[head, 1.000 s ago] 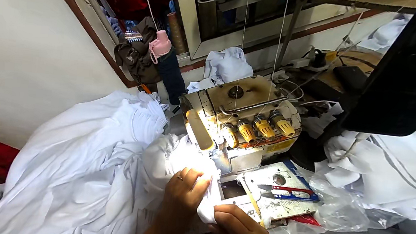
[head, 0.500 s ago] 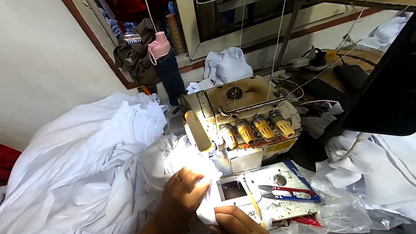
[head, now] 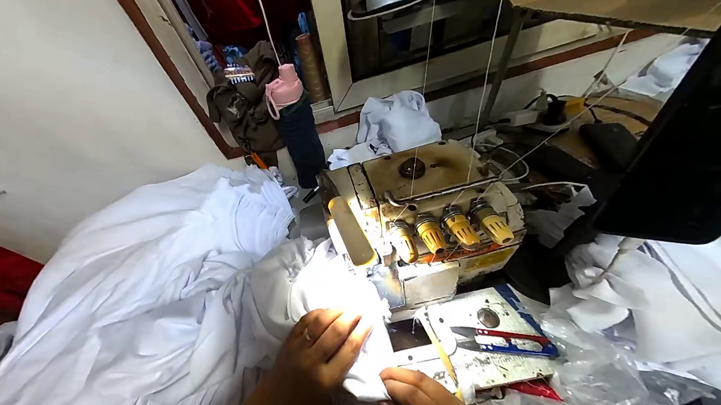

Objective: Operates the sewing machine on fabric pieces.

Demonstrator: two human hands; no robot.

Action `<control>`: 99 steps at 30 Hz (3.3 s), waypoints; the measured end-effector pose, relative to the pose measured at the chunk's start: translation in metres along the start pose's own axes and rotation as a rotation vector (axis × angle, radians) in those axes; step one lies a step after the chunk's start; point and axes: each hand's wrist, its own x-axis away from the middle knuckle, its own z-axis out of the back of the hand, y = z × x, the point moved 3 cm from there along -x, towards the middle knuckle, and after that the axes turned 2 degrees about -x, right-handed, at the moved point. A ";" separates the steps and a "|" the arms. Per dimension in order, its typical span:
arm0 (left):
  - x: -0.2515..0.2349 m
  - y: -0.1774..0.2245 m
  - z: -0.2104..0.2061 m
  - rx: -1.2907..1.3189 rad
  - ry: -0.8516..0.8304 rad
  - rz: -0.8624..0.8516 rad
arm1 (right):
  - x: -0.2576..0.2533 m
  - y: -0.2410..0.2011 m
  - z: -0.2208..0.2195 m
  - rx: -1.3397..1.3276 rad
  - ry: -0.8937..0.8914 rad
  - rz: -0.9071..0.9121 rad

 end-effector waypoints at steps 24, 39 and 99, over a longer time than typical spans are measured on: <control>-0.024 -0.024 0.010 0.119 -0.199 0.162 | -0.043 0.042 -0.016 -0.048 0.126 0.114; -0.024 -0.013 0.013 0.228 -0.256 0.330 | -0.064 0.061 -0.013 -0.008 0.085 0.100; -0.023 -0.055 0.218 -0.138 -0.415 0.070 | -0.012 0.029 -0.079 -0.050 -0.105 0.061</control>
